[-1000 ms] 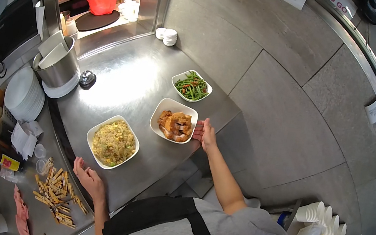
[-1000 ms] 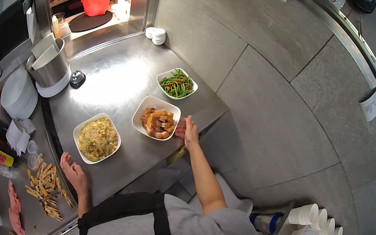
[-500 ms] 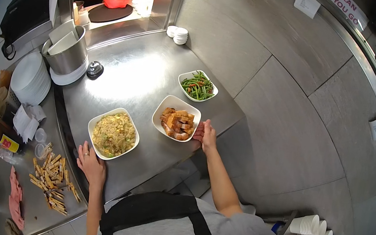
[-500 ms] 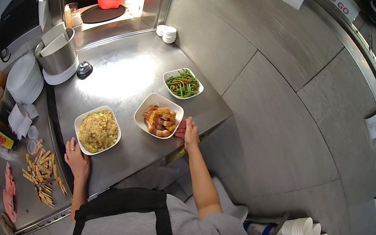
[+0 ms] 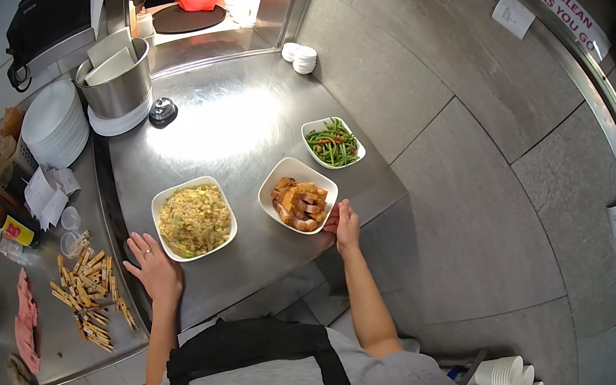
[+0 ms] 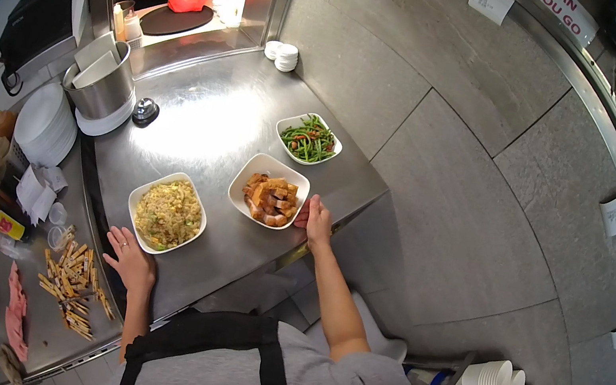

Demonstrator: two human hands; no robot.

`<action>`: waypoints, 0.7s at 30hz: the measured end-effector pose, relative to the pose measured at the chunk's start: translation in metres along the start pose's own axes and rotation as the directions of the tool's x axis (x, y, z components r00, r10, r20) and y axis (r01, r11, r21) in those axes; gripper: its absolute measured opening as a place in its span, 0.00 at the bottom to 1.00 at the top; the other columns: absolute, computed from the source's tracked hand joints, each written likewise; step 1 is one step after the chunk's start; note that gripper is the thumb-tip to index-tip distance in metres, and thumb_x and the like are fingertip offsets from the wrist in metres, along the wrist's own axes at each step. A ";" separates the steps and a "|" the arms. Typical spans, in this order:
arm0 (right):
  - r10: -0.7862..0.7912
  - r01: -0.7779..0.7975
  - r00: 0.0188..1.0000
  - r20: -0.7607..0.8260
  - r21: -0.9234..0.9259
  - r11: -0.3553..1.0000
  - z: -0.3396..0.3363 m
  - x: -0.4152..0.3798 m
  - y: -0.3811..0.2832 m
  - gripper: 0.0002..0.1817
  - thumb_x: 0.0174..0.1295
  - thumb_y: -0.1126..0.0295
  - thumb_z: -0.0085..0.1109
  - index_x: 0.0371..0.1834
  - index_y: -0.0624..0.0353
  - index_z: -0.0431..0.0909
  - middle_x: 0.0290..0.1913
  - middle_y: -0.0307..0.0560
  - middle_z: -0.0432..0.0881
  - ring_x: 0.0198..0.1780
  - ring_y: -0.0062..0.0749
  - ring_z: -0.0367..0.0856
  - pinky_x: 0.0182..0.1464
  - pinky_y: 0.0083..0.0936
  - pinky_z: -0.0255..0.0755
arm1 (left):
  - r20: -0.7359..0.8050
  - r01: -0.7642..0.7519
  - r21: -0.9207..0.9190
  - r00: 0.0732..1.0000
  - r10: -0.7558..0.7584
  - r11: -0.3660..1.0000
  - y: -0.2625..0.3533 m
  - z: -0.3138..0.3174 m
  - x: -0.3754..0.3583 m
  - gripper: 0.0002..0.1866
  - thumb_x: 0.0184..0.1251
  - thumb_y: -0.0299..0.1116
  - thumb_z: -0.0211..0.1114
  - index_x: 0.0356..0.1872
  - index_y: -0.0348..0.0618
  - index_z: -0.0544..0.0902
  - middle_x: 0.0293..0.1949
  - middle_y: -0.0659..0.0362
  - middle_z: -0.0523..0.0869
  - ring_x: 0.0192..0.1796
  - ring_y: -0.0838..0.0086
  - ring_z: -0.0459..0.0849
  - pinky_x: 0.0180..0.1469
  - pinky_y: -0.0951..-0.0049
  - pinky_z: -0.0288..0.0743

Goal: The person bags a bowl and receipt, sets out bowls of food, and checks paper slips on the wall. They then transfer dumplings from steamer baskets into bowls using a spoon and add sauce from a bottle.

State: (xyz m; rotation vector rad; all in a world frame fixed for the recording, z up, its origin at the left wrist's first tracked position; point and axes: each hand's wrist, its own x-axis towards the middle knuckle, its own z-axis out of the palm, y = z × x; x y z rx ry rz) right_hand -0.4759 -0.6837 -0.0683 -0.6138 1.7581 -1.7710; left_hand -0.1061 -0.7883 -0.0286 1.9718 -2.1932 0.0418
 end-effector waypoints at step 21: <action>-0.779 -0.420 0.281 0.561 -0.658 -0.625 -0.052 0.215 -0.456 0.17 0.60 0.65 0.47 0.54 0.44 0.71 0.56 0.38 0.69 0.58 0.38 0.66 0.48 0.45 0.68 | 0.027 -0.007 -0.041 1.000 0.008 0.999 -0.001 0.002 -0.001 0.33 0.59 0.34 0.55 0.65 0.33 0.57 0.70 0.44 0.50 0.73 0.53 0.46 0.66 0.45 0.50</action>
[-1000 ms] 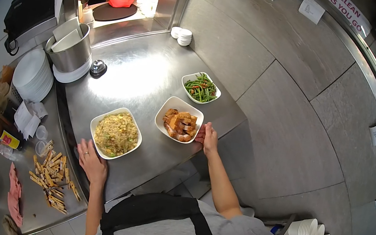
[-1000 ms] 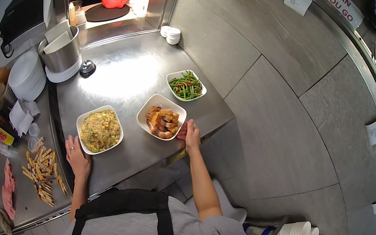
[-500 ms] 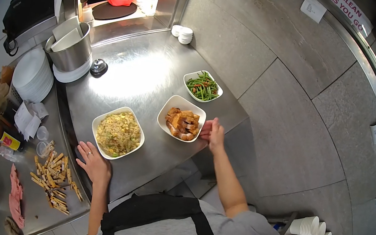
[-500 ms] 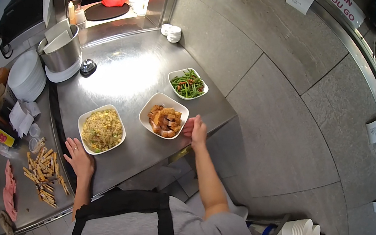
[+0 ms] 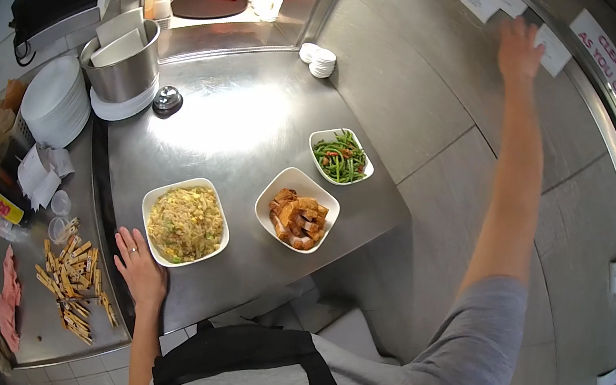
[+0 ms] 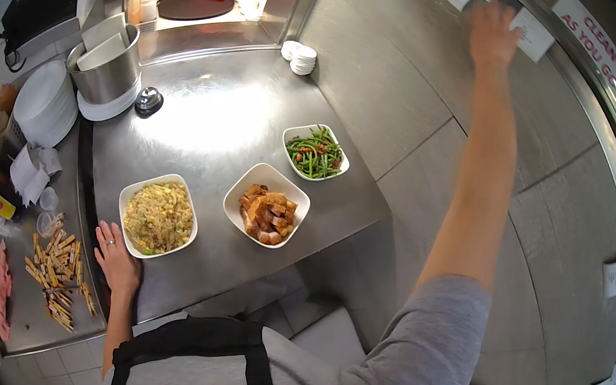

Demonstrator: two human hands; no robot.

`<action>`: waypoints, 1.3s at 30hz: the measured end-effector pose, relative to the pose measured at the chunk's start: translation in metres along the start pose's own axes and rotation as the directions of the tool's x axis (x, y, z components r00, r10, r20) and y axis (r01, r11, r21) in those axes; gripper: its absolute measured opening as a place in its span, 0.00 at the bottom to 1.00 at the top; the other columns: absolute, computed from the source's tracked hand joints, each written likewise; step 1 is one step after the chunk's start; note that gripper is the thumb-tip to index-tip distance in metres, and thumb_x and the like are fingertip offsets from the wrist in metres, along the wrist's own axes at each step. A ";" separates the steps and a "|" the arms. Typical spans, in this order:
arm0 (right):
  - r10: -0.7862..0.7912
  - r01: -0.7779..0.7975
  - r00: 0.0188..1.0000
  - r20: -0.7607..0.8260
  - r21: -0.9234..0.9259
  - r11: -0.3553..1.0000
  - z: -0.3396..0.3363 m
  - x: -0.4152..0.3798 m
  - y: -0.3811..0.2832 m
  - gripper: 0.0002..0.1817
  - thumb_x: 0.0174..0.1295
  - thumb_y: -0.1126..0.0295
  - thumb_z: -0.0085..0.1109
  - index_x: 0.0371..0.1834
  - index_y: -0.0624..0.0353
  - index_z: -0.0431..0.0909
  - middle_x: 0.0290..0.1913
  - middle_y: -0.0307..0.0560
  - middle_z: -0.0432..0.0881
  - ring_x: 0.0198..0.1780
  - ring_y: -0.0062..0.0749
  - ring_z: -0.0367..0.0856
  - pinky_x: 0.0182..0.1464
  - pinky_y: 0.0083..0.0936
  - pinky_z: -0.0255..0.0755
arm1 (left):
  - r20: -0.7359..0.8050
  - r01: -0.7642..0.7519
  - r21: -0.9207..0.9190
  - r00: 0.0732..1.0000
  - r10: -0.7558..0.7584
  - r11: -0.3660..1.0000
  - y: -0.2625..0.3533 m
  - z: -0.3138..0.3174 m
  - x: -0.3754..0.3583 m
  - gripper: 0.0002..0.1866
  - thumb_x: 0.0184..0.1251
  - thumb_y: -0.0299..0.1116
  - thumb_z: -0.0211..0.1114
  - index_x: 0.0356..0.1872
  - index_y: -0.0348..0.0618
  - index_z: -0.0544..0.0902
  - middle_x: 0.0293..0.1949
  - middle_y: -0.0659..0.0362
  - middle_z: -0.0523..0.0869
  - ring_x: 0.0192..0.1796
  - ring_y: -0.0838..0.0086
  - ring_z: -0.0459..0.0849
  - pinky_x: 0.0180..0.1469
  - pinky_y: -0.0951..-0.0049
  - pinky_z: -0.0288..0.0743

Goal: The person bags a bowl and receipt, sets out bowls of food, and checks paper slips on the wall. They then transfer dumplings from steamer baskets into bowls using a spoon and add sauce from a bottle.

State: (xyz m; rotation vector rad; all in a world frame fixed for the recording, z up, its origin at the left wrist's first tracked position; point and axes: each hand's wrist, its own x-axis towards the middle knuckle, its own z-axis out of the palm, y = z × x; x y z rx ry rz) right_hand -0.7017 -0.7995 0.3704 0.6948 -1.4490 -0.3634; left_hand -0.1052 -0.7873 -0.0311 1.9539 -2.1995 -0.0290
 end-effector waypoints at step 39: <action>-0.345 -0.169 0.861 0.375 0.848 0.502 -0.020 -0.202 -0.160 0.08 0.50 0.71 0.49 0.23 0.65 0.75 0.23 0.50 0.79 0.20 0.36 0.77 0.25 0.34 0.70 | 0.212 0.256 -0.938 0.957 -0.196 0.233 -0.012 0.005 -0.013 0.19 0.70 0.32 0.47 0.59 0.37 0.70 0.37 0.57 0.84 0.31 0.75 0.82 0.35 0.78 0.75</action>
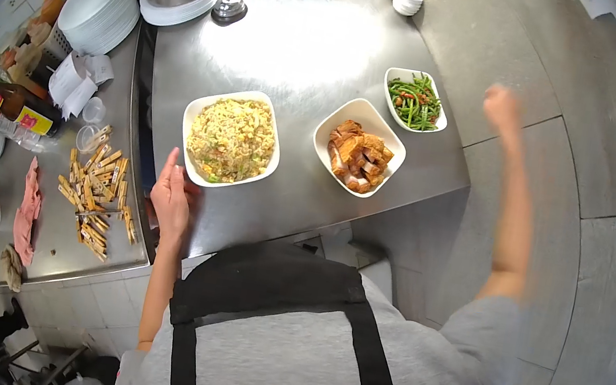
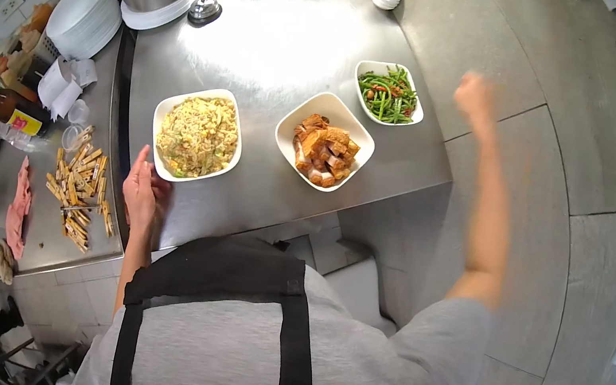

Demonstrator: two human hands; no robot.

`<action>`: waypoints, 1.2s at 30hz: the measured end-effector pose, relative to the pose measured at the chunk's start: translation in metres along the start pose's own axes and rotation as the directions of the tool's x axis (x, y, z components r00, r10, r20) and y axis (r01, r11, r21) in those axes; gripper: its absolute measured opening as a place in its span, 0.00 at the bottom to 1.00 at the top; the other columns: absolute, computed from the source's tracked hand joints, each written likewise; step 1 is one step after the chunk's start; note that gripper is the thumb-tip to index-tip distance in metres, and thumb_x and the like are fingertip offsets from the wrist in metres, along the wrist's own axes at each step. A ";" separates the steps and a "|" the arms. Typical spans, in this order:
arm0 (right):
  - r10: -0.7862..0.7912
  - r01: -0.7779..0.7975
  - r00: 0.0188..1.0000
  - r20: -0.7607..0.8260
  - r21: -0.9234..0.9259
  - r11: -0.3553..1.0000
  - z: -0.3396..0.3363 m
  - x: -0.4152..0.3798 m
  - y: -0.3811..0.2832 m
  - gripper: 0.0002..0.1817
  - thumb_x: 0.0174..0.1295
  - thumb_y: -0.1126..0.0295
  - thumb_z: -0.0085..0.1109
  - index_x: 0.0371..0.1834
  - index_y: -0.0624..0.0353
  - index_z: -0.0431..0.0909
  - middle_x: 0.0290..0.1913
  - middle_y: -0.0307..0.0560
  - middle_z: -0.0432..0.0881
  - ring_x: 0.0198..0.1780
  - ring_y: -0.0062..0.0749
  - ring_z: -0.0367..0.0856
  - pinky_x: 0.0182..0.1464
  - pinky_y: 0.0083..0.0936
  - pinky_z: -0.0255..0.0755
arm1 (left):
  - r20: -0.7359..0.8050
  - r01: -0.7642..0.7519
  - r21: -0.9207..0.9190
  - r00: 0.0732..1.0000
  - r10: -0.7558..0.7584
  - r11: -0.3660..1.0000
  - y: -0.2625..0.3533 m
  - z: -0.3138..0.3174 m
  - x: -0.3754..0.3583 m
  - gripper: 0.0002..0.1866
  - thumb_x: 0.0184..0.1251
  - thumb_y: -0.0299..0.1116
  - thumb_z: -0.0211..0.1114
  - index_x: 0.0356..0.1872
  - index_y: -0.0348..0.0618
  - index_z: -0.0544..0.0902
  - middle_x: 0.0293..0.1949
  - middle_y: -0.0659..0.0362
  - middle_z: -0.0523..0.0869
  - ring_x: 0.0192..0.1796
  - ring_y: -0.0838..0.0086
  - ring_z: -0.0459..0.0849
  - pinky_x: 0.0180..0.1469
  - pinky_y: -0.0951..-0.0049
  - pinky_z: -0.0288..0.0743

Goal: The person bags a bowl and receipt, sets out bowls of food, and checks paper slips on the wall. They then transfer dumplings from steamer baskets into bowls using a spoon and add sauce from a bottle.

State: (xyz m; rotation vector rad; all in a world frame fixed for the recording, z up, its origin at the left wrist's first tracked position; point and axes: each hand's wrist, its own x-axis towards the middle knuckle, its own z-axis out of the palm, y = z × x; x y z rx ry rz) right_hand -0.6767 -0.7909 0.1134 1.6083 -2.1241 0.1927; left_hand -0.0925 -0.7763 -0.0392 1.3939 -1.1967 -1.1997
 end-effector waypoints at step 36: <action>-0.203 -0.678 0.718 0.665 0.602 -0.422 0.006 -0.197 -0.201 0.23 0.57 0.76 0.48 0.59 0.60 0.62 0.48 0.49 0.77 0.44 0.30 0.80 0.46 0.26 0.75 | 0.323 0.181 -0.336 0.944 -0.067 0.924 0.038 0.155 0.150 0.27 0.63 0.24 0.52 0.65 0.35 0.60 0.56 0.47 0.70 0.46 0.72 0.80 0.36 0.75 0.77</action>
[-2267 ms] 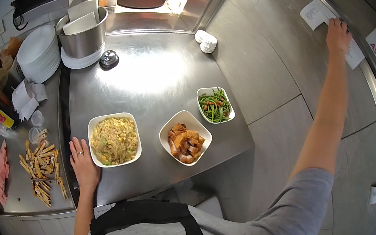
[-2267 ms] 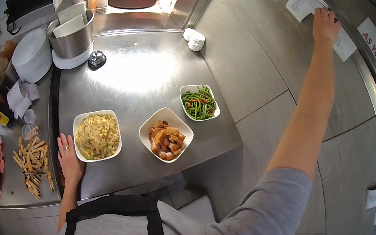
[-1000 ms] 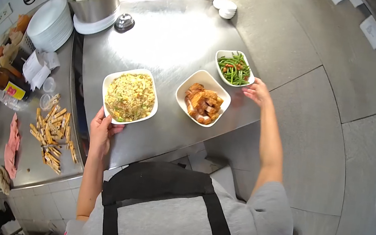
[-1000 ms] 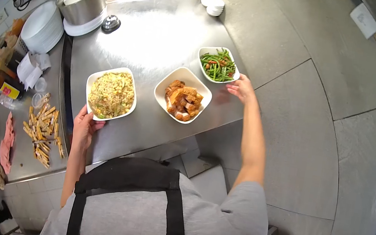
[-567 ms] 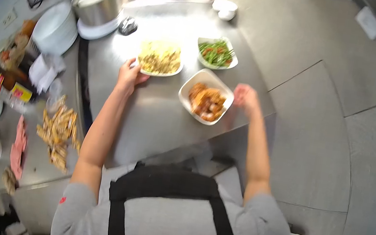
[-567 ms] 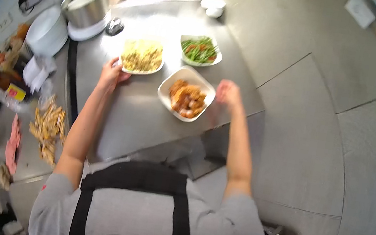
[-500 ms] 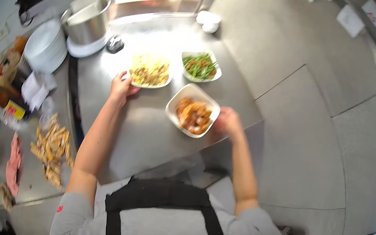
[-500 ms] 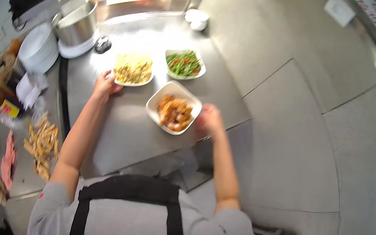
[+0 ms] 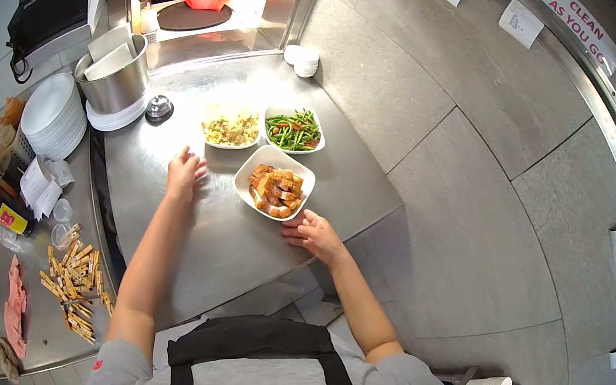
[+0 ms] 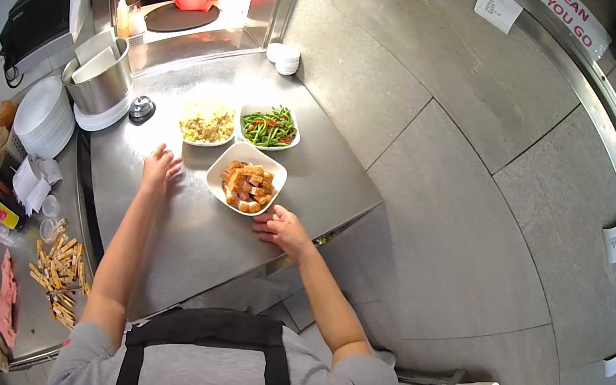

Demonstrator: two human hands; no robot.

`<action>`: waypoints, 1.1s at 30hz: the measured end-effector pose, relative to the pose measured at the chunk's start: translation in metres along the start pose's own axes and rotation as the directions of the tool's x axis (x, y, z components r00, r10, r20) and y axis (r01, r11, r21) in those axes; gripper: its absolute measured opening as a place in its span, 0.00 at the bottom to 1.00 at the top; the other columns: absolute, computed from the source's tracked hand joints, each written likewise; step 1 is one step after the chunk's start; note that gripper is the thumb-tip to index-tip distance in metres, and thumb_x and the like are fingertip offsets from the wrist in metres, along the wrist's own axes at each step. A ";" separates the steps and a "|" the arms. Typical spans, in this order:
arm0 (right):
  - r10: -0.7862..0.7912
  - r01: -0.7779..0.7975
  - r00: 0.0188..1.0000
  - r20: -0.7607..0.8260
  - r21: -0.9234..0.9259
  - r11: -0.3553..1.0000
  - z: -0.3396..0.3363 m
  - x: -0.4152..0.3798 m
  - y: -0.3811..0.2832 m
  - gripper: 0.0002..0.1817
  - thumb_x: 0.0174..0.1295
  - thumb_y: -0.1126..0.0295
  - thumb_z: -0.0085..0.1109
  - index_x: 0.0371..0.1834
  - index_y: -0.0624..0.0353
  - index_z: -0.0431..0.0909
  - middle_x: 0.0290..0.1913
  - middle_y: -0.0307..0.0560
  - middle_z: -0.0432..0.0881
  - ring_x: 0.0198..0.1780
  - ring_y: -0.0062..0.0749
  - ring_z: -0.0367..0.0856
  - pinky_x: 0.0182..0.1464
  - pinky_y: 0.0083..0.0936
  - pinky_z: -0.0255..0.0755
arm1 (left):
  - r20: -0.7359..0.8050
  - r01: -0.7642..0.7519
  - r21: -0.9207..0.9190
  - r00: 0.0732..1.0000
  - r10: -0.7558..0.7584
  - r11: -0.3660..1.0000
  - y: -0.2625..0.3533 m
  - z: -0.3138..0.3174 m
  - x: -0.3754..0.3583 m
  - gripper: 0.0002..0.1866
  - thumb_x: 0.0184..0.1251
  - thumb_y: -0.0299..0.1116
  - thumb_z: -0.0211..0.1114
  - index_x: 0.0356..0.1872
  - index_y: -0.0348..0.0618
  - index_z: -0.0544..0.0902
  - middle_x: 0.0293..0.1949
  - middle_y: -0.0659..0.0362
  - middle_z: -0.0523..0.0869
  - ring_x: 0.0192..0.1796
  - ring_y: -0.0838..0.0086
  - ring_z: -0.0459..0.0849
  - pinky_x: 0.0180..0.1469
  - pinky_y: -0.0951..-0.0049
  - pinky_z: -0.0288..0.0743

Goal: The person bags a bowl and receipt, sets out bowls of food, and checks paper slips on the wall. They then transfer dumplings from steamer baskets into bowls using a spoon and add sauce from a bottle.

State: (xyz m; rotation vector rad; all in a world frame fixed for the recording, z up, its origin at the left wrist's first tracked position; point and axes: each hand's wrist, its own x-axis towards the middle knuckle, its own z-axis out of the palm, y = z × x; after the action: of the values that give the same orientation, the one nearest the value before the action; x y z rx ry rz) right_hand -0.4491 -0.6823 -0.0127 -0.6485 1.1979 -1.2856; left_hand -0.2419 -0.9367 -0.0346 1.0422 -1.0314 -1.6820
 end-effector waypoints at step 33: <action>-0.929 -0.715 0.120 0.350 -0.619 -0.326 -0.108 0.012 -0.467 0.17 0.56 0.69 0.53 0.51 0.51 0.76 0.46 0.46 0.78 0.49 0.45 0.76 0.46 0.40 0.71 | 0.368 -0.459 0.884 0.797 0.478 0.086 -0.029 -0.019 -0.101 0.20 0.54 0.29 0.59 0.50 0.35 0.74 0.60 0.42 0.66 0.66 0.51 0.60 0.66 0.55 0.53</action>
State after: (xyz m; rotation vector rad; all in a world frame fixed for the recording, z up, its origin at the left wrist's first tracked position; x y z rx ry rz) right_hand -0.7215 -0.7763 0.3704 -1.9319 3.9640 -0.4015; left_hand -0.2049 -0.8370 -0.0473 1.1847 -2.2382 -0.2877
